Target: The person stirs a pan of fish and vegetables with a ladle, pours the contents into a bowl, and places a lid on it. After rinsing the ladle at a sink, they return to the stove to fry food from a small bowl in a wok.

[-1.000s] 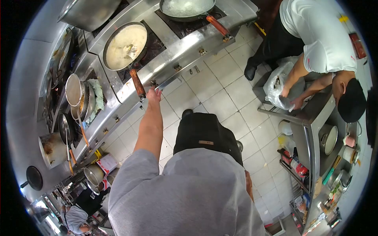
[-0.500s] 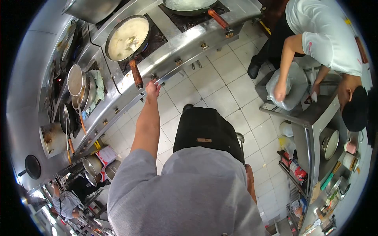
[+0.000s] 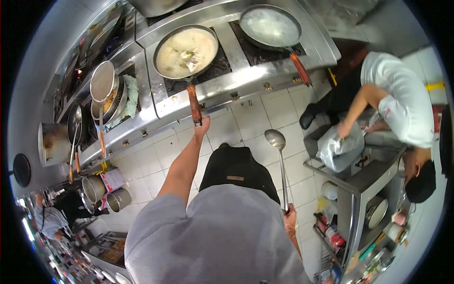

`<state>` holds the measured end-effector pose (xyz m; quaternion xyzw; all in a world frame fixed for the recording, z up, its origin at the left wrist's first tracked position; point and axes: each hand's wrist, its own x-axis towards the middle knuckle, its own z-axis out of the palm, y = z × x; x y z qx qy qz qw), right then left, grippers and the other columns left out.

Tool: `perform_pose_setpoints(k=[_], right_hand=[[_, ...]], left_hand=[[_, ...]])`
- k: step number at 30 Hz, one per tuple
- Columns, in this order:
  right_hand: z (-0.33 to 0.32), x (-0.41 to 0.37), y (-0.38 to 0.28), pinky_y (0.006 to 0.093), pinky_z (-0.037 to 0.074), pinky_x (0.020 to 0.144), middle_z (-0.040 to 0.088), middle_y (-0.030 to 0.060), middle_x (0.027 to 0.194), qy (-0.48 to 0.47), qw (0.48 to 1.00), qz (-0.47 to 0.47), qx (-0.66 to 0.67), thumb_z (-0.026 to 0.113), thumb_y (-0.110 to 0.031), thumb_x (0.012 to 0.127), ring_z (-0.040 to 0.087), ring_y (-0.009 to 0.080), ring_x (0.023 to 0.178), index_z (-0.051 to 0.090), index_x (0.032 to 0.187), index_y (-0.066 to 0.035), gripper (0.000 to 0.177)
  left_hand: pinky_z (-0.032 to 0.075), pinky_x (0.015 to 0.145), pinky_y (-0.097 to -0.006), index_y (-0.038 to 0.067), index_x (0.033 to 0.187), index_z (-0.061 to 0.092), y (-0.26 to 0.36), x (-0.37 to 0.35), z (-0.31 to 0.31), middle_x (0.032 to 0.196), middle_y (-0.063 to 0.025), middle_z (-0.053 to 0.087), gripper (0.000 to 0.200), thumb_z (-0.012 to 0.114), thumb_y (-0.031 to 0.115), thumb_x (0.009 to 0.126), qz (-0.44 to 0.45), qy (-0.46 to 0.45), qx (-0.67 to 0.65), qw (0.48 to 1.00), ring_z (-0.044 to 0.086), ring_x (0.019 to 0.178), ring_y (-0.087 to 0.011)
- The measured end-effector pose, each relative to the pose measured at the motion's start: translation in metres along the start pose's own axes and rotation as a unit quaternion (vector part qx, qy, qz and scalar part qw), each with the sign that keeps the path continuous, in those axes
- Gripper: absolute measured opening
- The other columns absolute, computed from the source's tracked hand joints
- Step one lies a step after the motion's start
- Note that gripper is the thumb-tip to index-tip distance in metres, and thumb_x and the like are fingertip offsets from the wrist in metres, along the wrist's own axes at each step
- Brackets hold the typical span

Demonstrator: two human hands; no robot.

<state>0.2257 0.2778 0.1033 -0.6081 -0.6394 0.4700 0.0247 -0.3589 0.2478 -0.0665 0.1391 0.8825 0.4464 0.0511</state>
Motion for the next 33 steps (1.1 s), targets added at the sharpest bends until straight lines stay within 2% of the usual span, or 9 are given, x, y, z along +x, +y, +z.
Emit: perform_pose_setpoints(k=[1,5,6,9,11,14,17,21,33], right_hand=[[0.007,0.005,-0.013,0.0296,0.038,0.046,0.042,0.0017,0.052,0.011,0.999,0.006,0.032,0.059,-0.003,0.076,0.040,0.0090,0.048,0.044,0.076,-0.004,0.015],[0.018,0.035,-0.093,0.0283,0.032,0.043,0.039,-0.0008,0.051,0.012,0.999,-0.038,0.031,0.062,-0.005,0.082,0.036,0.0069,0.047,0.041,0.070,-0.005,0.024],[0.022,0.048,-0.104,0.0279,0.030,0.043,0.038,-0.0013,0.051,0.015,0.999,-0.045,0.009,0.062,-0.008,0.084,0.035,0.0069,0.047,0.040,0.069,-0.005,0.026],[0.030,0.086,-0.138,0.0275,0.029,0.044,0.033,-0.0026,0.052,0.014,0.989,-0.139,0.051,0.063,-0.012,0.085,0.031,0.0075,0.049,0.039,0.069,-0.005,0.030],[0.029,0.099,-0.175,0.0257,0.026,0.045,0.031,-0.0043,0.055,-0.003,0.985,-0.167,0.041,0.062,-0.014,0.088,0.029,0.0053,0.052,0.037,0.069,-0.007,0.032],[0.034,0.129,-0.210,0.0245,0.024,0.047,0.031,-0.0066,0.059,-0.044,0.971,-0.226,0.070,0.061,-0.014,0.089,0.029,0.0041,0.055,0.038,0.070,-0.009,0.031],[0.037,0.155,-0.245,0.0240,0.025,0.045,0.033,-0.0066,0.058,-0.084,0.953,-0.285,0.058,0.061,-0.016,0.089,0.030,0.0040,0.052,0.040,0.072,-0.009,0.028],[0.040,0.187,-0.266,0.0257,0.027,0.047,0.035,-0.0045,0.058,-0.154,0.955,-0.242,0.074,0.060,-0.016,0.089,0.031,0.0047,0.054,0.038,0.070,-0.006,0.031],[0.037,0.194,-0.280,0.0275,0.032,0.047,0.042,-0.0016,0.058,-0.207,0.932,-0.298,0.002,0.062,-0.017,0.087,0.036,0.0069,0.054,0.047,0.072,-0.001,0.027]], left_hand=[[0.048,0.071,-0.0375,0.002,0.111,0.053,-0.001,-0.001,-0.007,0.083,-0.0122,0.061,0.043,0.068,0.020,0.074,-0.036,-0.052,-0.085,0.994,0.061,0.075,-0.0258],[0.048,0.060,-0.0344,0.002,0.106,0.053,-0.030,0.006,-0.018,0.073,-0.0075,0.060,0.035,0.066,0.022,0.079,0.133,-0.040,-0.056,0.989,0.059,0.061,-0.0193],[0.049,0.066,-0.0370,0.004,0.107,0.053,-0.002,0.008,-0.040,0.083,-0.0087,0.063,0.029,0.060,0.022,0.084,-0.031,-0.180,-0.208,0.961,0.061,0.073,-0.0213],[0.050,0.070,-0.0280,0.004,0.114,0.051,0.071,0.005,-0.084,0.089,-0.0080,0.062,0.028,0.040,0.024,0.097,-0.286,-0.243,-0.438,0.817,0.061,0.076,-0.0167],[0.051,0.066,-0.0348,0.008,0.105,0.053,0.193,-0.002,-0.158,0.088,-0.0074,0.064,0.017,0.049,0.020,0.093,-0.358,-0.258,-0.561,0.701,0.060,0.072,-0.0187],[0.049,0.055,-0.0301,0.007,0.095,0.052,0.287,-0.005,-0.205,0.073,-0.0028,0.059,0.013,0.053,0.019,0.092,-0.348,-0.250,-0.590,0.684,0.054,0.059,-0.0125],[0.046,0.050,-0.0260,0.008,0.090,0.049,0.237,0.015,-0.163,0.071,0.0002,0.053,0.012,0.055,0.018,0.091,-0.362,-0.315,-0.519,0.707,0.052,0.059,-0.0107],[0.035,0.036,-0.0240,0.010,0.077,0.044,0.259,0.008,-0.151,0.059,0.0037,0.041,0.017,0.060,0.007,0.082,-0.329,-0.207,-0.440,0.809,0.037,0.043,-0.0063],[0.032,0.033,-0.0255,0.008,0.081,0.047,0.217,-0.123,-0.211,0.053,0.0008,0.042,0.017,0.061,0.005,0.072,-0.250,-0.157,-0.491,0.820,0.039,0.037,-0.0082]])
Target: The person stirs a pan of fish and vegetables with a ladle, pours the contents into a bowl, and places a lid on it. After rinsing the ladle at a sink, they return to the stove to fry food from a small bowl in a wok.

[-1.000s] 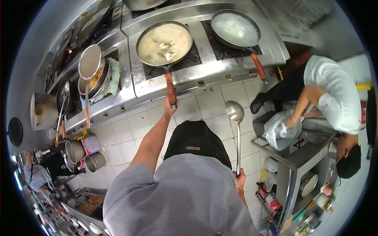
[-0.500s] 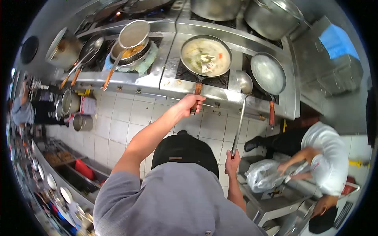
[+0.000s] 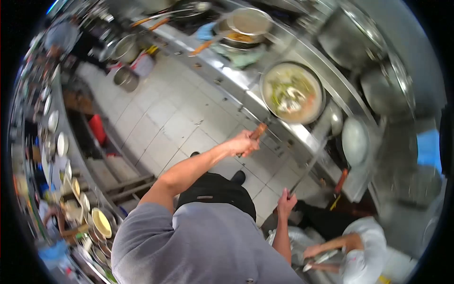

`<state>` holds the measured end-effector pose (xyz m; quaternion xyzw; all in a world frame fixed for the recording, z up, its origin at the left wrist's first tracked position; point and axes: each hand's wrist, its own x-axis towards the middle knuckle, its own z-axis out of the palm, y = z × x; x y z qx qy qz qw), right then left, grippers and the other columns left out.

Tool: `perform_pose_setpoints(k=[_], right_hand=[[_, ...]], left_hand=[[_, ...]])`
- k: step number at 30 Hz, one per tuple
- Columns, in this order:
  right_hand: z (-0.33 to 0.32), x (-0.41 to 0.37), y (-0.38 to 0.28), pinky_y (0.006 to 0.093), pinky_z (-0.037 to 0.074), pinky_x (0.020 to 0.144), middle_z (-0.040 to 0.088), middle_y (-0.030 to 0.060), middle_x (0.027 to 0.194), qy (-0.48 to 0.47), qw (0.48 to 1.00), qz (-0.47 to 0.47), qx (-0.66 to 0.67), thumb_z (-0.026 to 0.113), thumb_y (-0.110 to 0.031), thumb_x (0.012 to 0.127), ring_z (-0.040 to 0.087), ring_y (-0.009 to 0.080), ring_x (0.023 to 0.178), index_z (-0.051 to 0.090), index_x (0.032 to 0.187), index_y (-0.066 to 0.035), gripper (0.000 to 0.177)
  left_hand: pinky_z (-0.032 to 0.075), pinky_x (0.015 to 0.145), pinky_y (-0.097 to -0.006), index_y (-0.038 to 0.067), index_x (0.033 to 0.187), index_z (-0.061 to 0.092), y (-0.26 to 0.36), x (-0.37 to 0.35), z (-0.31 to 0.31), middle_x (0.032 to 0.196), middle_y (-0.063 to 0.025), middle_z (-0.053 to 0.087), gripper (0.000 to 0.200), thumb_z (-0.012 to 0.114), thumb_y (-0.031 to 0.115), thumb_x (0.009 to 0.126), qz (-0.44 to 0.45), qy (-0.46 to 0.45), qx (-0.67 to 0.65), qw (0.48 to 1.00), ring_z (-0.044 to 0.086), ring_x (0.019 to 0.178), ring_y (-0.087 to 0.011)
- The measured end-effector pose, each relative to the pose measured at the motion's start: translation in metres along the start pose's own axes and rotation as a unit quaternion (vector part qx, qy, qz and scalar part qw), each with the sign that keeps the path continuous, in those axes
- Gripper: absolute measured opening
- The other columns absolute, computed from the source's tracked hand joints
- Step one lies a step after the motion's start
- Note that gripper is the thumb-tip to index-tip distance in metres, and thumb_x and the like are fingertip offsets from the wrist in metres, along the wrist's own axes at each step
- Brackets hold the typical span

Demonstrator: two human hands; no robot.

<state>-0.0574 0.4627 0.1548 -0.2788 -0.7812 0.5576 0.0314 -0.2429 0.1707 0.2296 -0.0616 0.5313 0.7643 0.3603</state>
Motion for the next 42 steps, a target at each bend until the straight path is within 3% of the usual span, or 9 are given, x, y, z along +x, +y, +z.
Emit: perform_pose_setpoints(k=[4,6,8,20,28,34,35,38,42], right_hand=[[0.046,0.009,0.019,0.0323,0.036,0.056,0.042,0.0027,0.064,-0.079,0.989,-0.041,-0.114,0.060,-0.017,0.087,0.038,0.0128,0.063,0.039,0.068,0.001,0.034],[0.083,0.012,0.029,0.0289,0.031,0.041,0.040,-0.0007,0.054,-0.113,0.978,-0.138,-0.106,0.059,-0.024,0.089,0.038,0.0092,0.046,0.039,0.067,-0.005,0.035],[0.122,-0.016,-0.009,0.0293,0.029,0.038,0.039,-0.0008,0.053,-0.185,0.980,-0.050,-0.061,0.057,-0.022,0.090,0.036,0.0094,0.042,0.036,0.067,-0.007,0.035],[0.449,-0.127,-0.133,0.0252,0.030,0.038,0.038,-0.0021,0.052,-0.440,0.879,-0.154,-0.095,0.057,-0.011,0.087,0.038,0.0076,0.042,0.039,0.066,-0.009,0.028],[0.690,-0.165,-0.238,0.0236,0.032,0.035,0.039,-0.0027,0.051,-0.603,0.748,-0.230,-0.155,0.061,-0.021,0.090,0.041,0.0076,0.038,0.041,0.072,-0.009,0.029],[0.882,-0.241,-0.355,0.0229,0.033,0.035,0.041,-0.0029,0.053,-0.748,0.606,-0.232,-0.143,0.060,-0.019,0.090,0.041,0.0071,0.039,0.044,0.076,-0.009,0.024],[0.920,-0.240,-0.356,0.0223,0.033,0.036,0.041,-0.0031,0.053,-0.751,0.572,-0.300,-0.136,0.061,-0.018,0.090,0.041,0.0063,0.039,0.045,0.078,-0.008,0.023],[0.987,-0.313,-0.427,0.0215,0.033,0.036,0.042,-0.0030,0.054,-0.803,0.513,-0.254,-0.165,0.061,-0.017,0.090,0.041,0.0055,0.040,0.046,0.081,-0.008,0.020],[1.072,-0.390,-0.470,0.0204,0.032,0.037,0.044,-0.0026,0.056,-0.851,0.384,-0.331,-0.140,0.057,-0.013,0.091,0.041,0.0049,0.040,0.047,0.085,-0.005,0.014]], left_hand=[[0.033,0.033,-0.0260,0.007,0.077,0.047,-0.028,-0.087,-0.049,0.050,0.0012,0.044,0.015,0.061,0.006,0.071,0.034,0.022,0.006,0.999,0.041,0.036,-0.0074],[0.033,0.033,-0.0258,0.007,0.076,0.046,-0.035,-0.139,-0.076,0.050,0.0016,0.044,0.015,0.059,0.005,0.072,0.039,0.032,-0.038,0.998,0.041,0.036,-0.0070],[0.032,0.034,-0.0253,0.008,0.075,0.043,-0.042,-0.194,-0.109,0.051,0.0022,0.043,0.015,0.058,0.003,0.072,0.042,0.044,-0.052,0.997,0.041,0.037,-0.0064],[0.032,0.035,-0.0249,0.007,0.081,0.043,-0.064,-0.454,-0.289,0.051,0.0012,0.042,0.017,0.059,0.004,0.076,0.120,0.317,-0.207,0.918,0.040,0.036,-0.0077],[0.032,0.034,-0.0246,0.006,0.084,0.044,-0.019,-0.551,-0.415,0.052,0.0009,0.044,0.018,0.059,0.001,0.077,0.215,0.522,-0.281,0.776,0.042,0.036,-0.0078],[0.032,0.033,-0.0240,0.006,0.082,0.042,0.033,-0.605,-0.489,0.053,0.0010,0.043,0.020,0.059,-0.001,0.077,0.282,0.632,-0.332,0.641,0.040,0.035,-0.0071],[0.032,0.033,-0.0240,0.006,0.083,0.042,0.040,-0.614,-0.497,0.053,0.0010,0.043,0.020,0.059,-0.002,0.077,0.294,0.636,-0.349,0.623,0.040,0.035,-0.0071],[0.032,0.032,-0.0241,0.006,0.083,0.041,0.054,-0.633,-0.518,0.053,0.0008,0.043,0.019,0.058,-0.002,0.077,0.316,0.655,-0.391,0.564,0.039,0.035,-0.0073],[0.032,0.032,-0.0243,0.007,0.083,0.041,0.063,-0.664,-0.552,0.052,0.0009,0.042,0.019,0.058,-0.001,0.078,0.321,0.702,-0.393,0.500,0.038,0.034,-0.0073]])
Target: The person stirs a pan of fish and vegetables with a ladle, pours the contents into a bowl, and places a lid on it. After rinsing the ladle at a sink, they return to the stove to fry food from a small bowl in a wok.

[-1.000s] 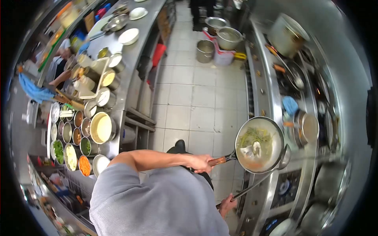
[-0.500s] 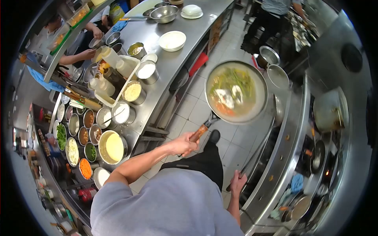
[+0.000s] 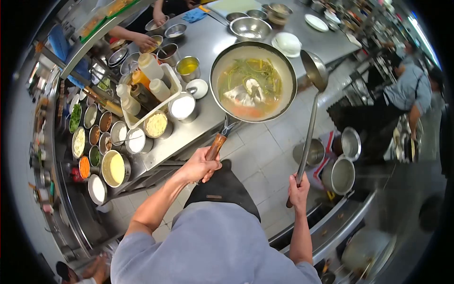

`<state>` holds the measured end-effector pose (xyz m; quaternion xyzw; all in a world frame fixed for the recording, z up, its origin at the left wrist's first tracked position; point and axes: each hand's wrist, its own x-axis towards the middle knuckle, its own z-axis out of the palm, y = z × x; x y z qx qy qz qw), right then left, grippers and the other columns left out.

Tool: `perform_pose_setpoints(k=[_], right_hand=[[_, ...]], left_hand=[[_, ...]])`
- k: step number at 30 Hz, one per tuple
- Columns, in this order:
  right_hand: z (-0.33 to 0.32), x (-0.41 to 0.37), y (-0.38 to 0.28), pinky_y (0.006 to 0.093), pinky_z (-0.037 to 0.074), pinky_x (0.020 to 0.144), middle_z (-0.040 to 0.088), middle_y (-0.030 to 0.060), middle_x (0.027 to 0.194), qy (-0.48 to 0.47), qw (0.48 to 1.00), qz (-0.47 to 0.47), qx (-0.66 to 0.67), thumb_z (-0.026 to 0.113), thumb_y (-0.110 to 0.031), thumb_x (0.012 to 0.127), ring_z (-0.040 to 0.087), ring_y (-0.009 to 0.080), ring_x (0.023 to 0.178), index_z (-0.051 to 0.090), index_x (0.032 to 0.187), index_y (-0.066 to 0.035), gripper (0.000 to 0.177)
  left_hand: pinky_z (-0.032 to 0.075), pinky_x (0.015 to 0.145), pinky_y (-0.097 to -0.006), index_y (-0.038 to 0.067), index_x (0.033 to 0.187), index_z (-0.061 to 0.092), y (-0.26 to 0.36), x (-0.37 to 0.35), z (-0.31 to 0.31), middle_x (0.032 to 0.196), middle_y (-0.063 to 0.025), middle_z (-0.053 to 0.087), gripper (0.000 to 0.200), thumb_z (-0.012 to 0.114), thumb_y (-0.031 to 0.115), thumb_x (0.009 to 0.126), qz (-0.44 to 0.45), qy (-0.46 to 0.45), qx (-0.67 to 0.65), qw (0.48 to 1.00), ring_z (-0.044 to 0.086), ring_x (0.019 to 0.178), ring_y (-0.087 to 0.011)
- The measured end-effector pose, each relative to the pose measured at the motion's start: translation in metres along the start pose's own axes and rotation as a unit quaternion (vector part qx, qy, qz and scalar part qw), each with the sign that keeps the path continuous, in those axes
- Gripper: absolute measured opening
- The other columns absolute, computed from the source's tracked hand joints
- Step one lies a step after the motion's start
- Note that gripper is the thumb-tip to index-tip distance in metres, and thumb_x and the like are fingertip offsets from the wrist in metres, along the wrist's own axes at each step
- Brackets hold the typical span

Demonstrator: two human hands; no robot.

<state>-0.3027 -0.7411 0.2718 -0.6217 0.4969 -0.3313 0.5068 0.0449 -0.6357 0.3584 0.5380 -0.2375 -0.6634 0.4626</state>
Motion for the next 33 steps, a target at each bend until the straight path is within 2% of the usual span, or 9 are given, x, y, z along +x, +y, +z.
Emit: perform_pose_setpoints(k=[4,8,12,14,21,24,28,32,33], right_hand=[[0.000,0.083,-0.047,0.0213,0.028,0.042,0.039,-0.0053,0.053,-0.080,0.997,0.016,-0.002,0.058,-0.011,0.088,0.037,0.0020,0.046,0.051,0.085,-0.003,0.011],[0.003,0.151,-0.061,0.0242,0.028,0.044,0.038,-0.0015,0.053,-0.122,0.981,-0.014,-0.150,0.060,-0.012,0.086,0.034,0.0041,0.049,0.052,0.084,0.000,0.014],[0.006,0.217,-0.081,0.0273,0.030,0.046,0.039,0.0014,0.054,-0.181,0.960,-0.064,-0.202,0.060,-0.015,0.086,0.035,0.0067,0.051,0.052,0.084,0.000,0.017],[0.007,0.249,-0.092,0.0294,0.031,0.046,0.039,0.0037,0.053,-0.218,0.951,-0.040,-0.216,0.060,-0.018,0.087,0.035,0.0086,0.050,0.051,0.084,0.000,0.020],[-0.002,0.370,-0.097,0.0281,0.030,0.043,0.037,0.0007,0.052,-0.344,0.900,-0.092,-0.253,0.057,-0.020,0.091,0.035,0.0077,0.048,0.048,0.084,-0.002,0.021],[-0.007,0.406,-0.120,0.0260,0.031,0.040,0.038,-0.0017,0.052,-0.416,0.885,-0.045,-0.205,0.056,-0.020,0.092,0.037,0.0062,0.044,0.048,0.084,-0.004,0.021],[-0.023,0.460,-0.136,0.0249,0.037,0.036,0.039,-0.0021,0.056,-0.562,0.798,0.044,-0.213,0.049,-0.027,0.096,0.042,0.0080,0.041,0.047,0.088,-0.006,0.023],[-0.033,0.487,-0.158,0.0257,0.038,0.035,0.040,-0.0018,0.056,-0.623,0.736,0.050,-0.261,0.048,-0.029,0.097,0.042,0.0085,0.038,0.041,0.082,-0.007,0.027],[-0.036,0.492,-0.163,0.0254,0.038,0.034,0.041,-0.0017,0.056,-0.640,0.718,0.060,-0.267,0.047,-0.029,0.097,0.043,0.0087,0.038,0.044,0.086,-0.006,0.026]], left_hand=[[0.032,0.032,-0.0244,0.006,0.083,0.041,0.018,0.026,-0.010,0.051,0.0015,0.041,0.019,0.058,-0.001,0.079,0.021,0.056,-0.007,0.998,0.038,0.034,-0.0072],[0.032,0.032,-0.0247,0.005,0.083,0.042,0.025,0.044,-0.009,0.052,0.0014,0.042,0.018,0.059,0.000,0.079,0.032,0.113,-0.025,0.993,0.039,0.034,-0.0076],[0.033,0.032,-0.0246,0.005,0.084,0.042,0.030,0.059,-0.004,0.055,0.0006,0.043,0.019,0.059,-0.001,0.078,0.044,0.153,-0.050,0.986,0.041,0.034,-0.0081],[0.034,0.032,-0.0248,0.005,0.084,0.042,0.036,0.067,0.001,0.057,0.0007,0.044,0.019,0.059,0.000,0.077,0.038,0.168,-0.057,0.983,0.042,0.035,-0.0083],[0.034,0.032,-0.0242,0.005,0.083,0.042,0.040,0.102,0.055,0.056,0.0013,0.044,0.019,0.059,-0.001,0.077,0.053,0.258,-0.120,0.957,0.042,0.036,-0.0074],[0.034,0.032,-0.0239,0.006,0.083,0.042,0.040,0.121,0.093,0.056,0.0014,0.043,0.019,0.059,-0.001,0.078,0.067,0.302,-0.161,0.937,0.042,0.036,-0.0073],[0.032,0.031,-0.0242,0.006,0.082,0.042,0.046,0.139,0.142,0.053,0.0022,0.041,0.018,0.057,-0.002,0.078,0.071,0.361,-0.183,0.912,0.039,0.035,-0.0065],[0.031,0.031,-0.0243,0.006,0.082,0.043,0.043,0.150,0.178,0.053,0.0023,0.041,0.017,0.057,-0.001,0.077,0.077,0.391,-0.233,0.887,0.038,0.035,-0.0058],[0.031,0.031,-0.0239,0.007,0.083,0.043,0.043,0.151,0.186,0.053,0.0025,0.041,0.017,0.058,-0.001,0.077,0.076,0.397,-0.239,0.883,0.037,0.036,-0.0053]])
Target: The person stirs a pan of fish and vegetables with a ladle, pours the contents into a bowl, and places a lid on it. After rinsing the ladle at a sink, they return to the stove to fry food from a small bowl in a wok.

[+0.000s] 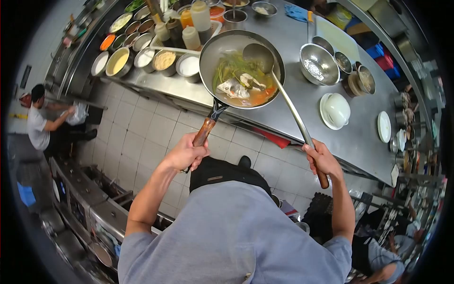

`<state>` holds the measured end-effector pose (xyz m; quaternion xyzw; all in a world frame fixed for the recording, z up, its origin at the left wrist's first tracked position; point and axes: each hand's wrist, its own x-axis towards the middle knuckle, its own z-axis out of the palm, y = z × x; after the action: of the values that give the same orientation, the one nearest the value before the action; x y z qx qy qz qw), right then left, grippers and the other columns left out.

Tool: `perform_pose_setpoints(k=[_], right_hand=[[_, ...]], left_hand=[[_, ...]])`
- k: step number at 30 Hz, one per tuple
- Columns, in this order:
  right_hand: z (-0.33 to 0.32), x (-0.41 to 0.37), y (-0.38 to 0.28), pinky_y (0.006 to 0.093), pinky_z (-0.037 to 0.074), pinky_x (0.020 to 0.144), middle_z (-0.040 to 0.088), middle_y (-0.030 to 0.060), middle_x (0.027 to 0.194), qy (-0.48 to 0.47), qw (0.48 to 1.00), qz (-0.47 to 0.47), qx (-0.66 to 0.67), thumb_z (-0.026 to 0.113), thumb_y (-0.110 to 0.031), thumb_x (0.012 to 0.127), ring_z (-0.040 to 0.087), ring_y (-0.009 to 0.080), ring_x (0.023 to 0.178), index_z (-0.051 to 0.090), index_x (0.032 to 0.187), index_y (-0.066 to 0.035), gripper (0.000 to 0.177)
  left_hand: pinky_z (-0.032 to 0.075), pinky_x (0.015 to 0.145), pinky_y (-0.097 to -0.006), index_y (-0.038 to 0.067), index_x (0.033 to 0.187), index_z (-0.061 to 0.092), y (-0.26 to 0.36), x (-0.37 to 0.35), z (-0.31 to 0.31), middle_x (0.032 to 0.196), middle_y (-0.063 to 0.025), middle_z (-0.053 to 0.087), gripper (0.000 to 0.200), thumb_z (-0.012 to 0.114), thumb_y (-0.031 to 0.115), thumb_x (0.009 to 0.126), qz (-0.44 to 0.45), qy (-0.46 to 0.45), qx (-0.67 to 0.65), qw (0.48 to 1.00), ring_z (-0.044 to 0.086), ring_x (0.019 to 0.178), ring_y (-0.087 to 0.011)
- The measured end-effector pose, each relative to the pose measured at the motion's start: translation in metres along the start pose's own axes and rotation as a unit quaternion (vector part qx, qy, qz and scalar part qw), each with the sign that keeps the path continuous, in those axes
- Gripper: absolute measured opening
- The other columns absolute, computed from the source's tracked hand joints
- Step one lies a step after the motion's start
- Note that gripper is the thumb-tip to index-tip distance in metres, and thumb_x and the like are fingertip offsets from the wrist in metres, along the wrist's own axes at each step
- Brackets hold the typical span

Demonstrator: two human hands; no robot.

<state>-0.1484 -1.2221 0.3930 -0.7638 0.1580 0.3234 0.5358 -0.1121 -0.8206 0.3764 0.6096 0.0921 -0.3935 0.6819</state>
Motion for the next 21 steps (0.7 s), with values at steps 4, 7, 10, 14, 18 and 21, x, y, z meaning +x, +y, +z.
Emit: perform_pose_setpoints(k=[4,7,10,14,18,21], right_hand=[[-0.014,-0.014,-0.010,0.0246,0.041,0.033,0.042,-0.0014,0.056,-0.075,0.996,0.037,-0.010,0.045,-0.029,0.097,0.046,0.0094,0.036,0.048,0.096,-0.003,0.026],[-0.012,-0.024,-0.022,0.0242,0.038,0.030,0.043,-0.0007,0.054,-0.106,0.993,0.048,-0.006,0.046,-0.027,0.097,0.044,0.0105,0.033,0.048,0.092,-0.002,0.025],[-0.005,-0.032,-0.030,0.0246,0.038,0.030,0.044,0.0008,0.053,-0.135,0.989,0.055,0.008,0.046,-0.025,0.096,0.044,0.0113,0.031,0.048,0.092,-0.001,0.025],[0.001,-0.037,-0.050,0.0254,0.041,0.030,0.043,0.0010,0.054,-0.185,0.975,0.102,0.064,0.048,-0.029,0.096,0.044,0.0107,0.032,0.047,0.093,-0.002,0.027],[0.010,-0.044,-0.056,0.0242,0.040,0.029,0.042,0.0005,0.053,-0.191,0.968,0.123,0.103,0.050,-0.029,0.095,0.042,0.0092,0.032,0.048,0.092,-0.002,0.028],[0.022,-0.052,-0.065,0.0229,0.039,0.028,0.040,-0.0001,0.053,-0.180,0.963,0.147,0.134,0.051,-0.031,0.094,0.040,0.0078,0.032,0.049,0.092,-0.003,0.029]], left_hand=[[0.030,0.032,-0.0234,0.007,0.083,0.043,-0.004,-0.024,0.009,0.054,0.0030,0.041,0.018,0.059,0.000,0.078,-0.008,0.028,-0.030,0.999,0.037,0.037,-0.0051],[0.030,0.032,-0.0234,0.007,0.082,0.043,-0.005,-0.036,0.004,0.055,0.0030,0.040,0.017,0.058,0.000,0.079,-0.012,0.035,-0.038,0.999,0.037,0.037,-0.0051],[0.032,0.032,-0.0237,0.007,0.082,0.042,-0.008,-0.050,-0.008,0.055,0.0025,0.041,0.017,0.056,-0.001,0.079,-0.013,0.040,-0.037,0.998,0.039,0.037,-0.0055],[0.033,0.032,-0.0236,0.007,0.081,0.042,-0.013,-0.060,-0.021,0.055,0.0021,0.041,0.017,0.057,-0.001,0.078,-0.010,0.045,-0.033,0.998,0.039,0.037,-0.0057],[0.030,0.032,-0.0240,0.007,0.081,0.043,-0.016,-0.064,-0.030,0.052,0.0022,0.041,0.017,0.058,-0.001,0.077,0.003,0.053,-0.022,0.998,0.038,0.037,-0.0061],[0.031,0.032,-0.0236,0.007,0.081,0.043,-0.019,-0.066,-0.034,0.052,0.0020,0.041,0.017,0.058,0.000,0.077,0.011,0.056,-0.019,0.998,0.038,0.036,-0.0061]])
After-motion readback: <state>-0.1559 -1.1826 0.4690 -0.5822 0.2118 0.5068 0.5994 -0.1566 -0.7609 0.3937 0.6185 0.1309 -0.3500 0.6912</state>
